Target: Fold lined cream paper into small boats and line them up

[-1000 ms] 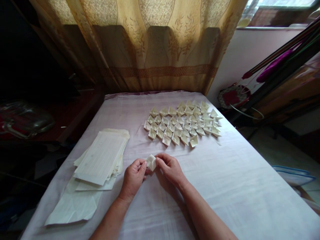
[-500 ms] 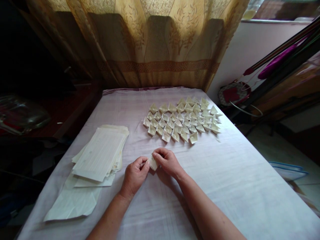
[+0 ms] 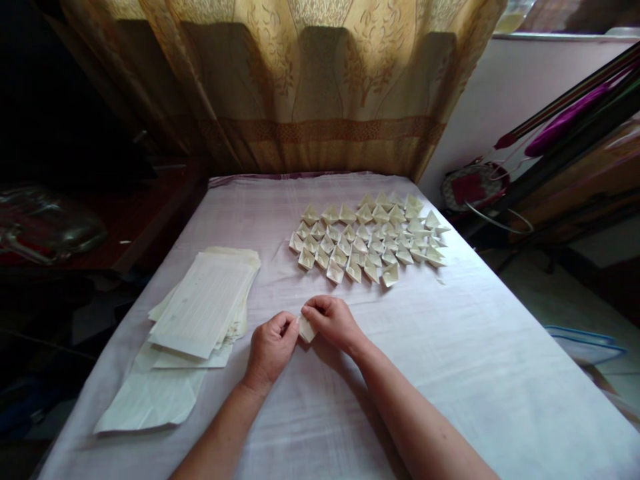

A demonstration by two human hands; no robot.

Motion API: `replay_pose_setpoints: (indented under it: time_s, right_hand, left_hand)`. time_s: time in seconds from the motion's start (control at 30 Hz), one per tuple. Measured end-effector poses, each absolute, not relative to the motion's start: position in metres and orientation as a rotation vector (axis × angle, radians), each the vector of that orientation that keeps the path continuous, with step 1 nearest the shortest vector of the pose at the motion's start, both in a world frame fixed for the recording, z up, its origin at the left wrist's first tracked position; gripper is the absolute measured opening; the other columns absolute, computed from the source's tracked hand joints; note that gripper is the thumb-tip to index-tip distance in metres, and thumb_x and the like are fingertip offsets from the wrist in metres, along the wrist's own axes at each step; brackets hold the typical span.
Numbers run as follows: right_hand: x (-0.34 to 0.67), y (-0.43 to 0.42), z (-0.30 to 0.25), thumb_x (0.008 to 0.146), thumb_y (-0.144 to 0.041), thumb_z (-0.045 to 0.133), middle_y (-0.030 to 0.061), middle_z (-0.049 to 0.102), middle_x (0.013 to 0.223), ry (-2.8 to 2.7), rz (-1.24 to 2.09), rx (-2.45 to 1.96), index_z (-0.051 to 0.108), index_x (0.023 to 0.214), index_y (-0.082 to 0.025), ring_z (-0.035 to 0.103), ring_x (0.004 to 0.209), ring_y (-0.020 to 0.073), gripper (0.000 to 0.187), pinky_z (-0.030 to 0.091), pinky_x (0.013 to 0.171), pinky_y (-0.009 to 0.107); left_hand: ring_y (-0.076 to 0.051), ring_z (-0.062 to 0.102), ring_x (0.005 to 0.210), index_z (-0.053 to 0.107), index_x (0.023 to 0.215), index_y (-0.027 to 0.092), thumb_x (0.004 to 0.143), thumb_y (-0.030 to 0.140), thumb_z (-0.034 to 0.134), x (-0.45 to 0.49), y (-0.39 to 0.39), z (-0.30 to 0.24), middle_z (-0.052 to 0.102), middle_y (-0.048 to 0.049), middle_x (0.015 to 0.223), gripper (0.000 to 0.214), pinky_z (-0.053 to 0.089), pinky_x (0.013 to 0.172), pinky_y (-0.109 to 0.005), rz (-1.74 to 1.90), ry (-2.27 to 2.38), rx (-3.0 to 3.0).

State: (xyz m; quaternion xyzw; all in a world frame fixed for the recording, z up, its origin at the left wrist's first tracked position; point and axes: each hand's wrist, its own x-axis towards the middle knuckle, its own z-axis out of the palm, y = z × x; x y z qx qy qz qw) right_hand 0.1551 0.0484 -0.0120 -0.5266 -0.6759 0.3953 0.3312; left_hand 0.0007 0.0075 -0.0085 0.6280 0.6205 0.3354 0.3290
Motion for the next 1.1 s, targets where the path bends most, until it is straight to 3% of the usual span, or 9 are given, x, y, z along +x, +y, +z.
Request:
replay_pose_setpoints:
  time_s: [0.2,0.3,0.47,0.63,0.73,0.87,1.1]
  right_hand:
    - [0.149,0.048,-0.017,0.084,-0.023,0.063,0.0038,0.069,0.074,-1.904,0.736,-1.432,0.073,0.073,-0.022,0.059,0.074,0.0173,0.015,0.040,0.068,0.027]
    - [0.148,0.047,-0.021,0.087,-0.024,0.064,0.0039,0.066,0.076,-2.017,0.474,-1.432,0.073,0.075,-0.022,0.058,0.076,0.0176,0.016,0.040,0.070,0.027]
    - [0.146,0.048,-0.029,0.091,-0.026,0.061,0.0039,0.064,0.078,-2.069,0.273,-1.403,0.071,0.082,-0.021,0.057,0.076,0.0179,0.014,0.042,0.073,0.028]
    - [0.160,0.038,-0.029,0.095,-0.020,0.049,0.0053,0.067,0.084,-1.914,0.338,-1.274,0.069,0.091,-0.019,0.060,0.080,0.0176,0.020,0.048,0.074,0.028]
    - [0.173,0.022,-0.021,0.094,-0.018,0.052,0.0069,0.068,0.089,-2.043,0.300,-1.094,0.069,0.101,-0.018,0.059,0.083,0.0184,0.019,0.050,0.076,0.030]
    - [0.181,0.007,-0.012,0.096,-0.020,0.052,0.0088,0.068,0.107,-2.305,0.215,-0.976,0.067,0.113,-0.021,0.059,0.102,0.0209,0.023,0.050,0.088,0.036]
    - [0.180,0.008,-0.011,0.093,-0.022,0.057,0.0079,0.069,0.111,-2.487,0.204,-1.019,0.065,0.115,-0.020,0.059,0.103,0.0222,0.024,0.048,0.092,0.038]
  left_hand:
    - [-0.016,0.062,0.070,0.063,0.080,0.022,0.091,0.031,0.048,-0.015,0.009,-0.002,0.066,-0.0009,0.076,0.021,0.047,0.066,-0.025,0.682,1.799,2.059]
    - [-0.020,0.065,0.090,0.067,0.095,0.021,0.093,0.026,0.048,-0.024,0.003,-0.004,0.069,-0.0061,0.097,0.019,0.051,0.083,-0.031,0.749,1.673,2.321]
    - [-0.026,0.056,0.123,0.067,0.115,0.024,0.090,0.016,0.050,-0.030,-0.007,-0.013,0.067,-0.0069,0.126,0.031,0.043,0.106,-0.045,0.683,1.438,2.595]
    - [-0.027,0.055,0.124,0.066,0.117,0.024,0.089,0.014,0.052,-0.029,-0.009,-0.018,0.066,-0.0055,0.129,0.033,0.039,0.109,-0.049,0.605,1.470,2.631]
    - [-0.026,0.054,0.124,0.065,0.117,0.023,0.089,0.013,0.051,-0.029,-0.009,-0.018,0.066,-0.0046,0.130,0.033,0.039,0.109,-0.049,0.604,1.471,2.641]
    - [-0.025,0.054,0.124,0.065,0.118,0.024,0.089,0.014,0.050,-0.029,-0.010,-0.019,0.066,-0.0040,0.130,0.034,0.038,0.109,-0.047,0.590,1.473,2.668]
    - [-0.023,0.046,0.134,0.062,0.121,0.024,0.091,0.013,0.048,-0.034,0.004,-0.017,0.059,-0.0001,0.140,0.035,0.028,0.115,-0.044,0.529,1.320,2.782]
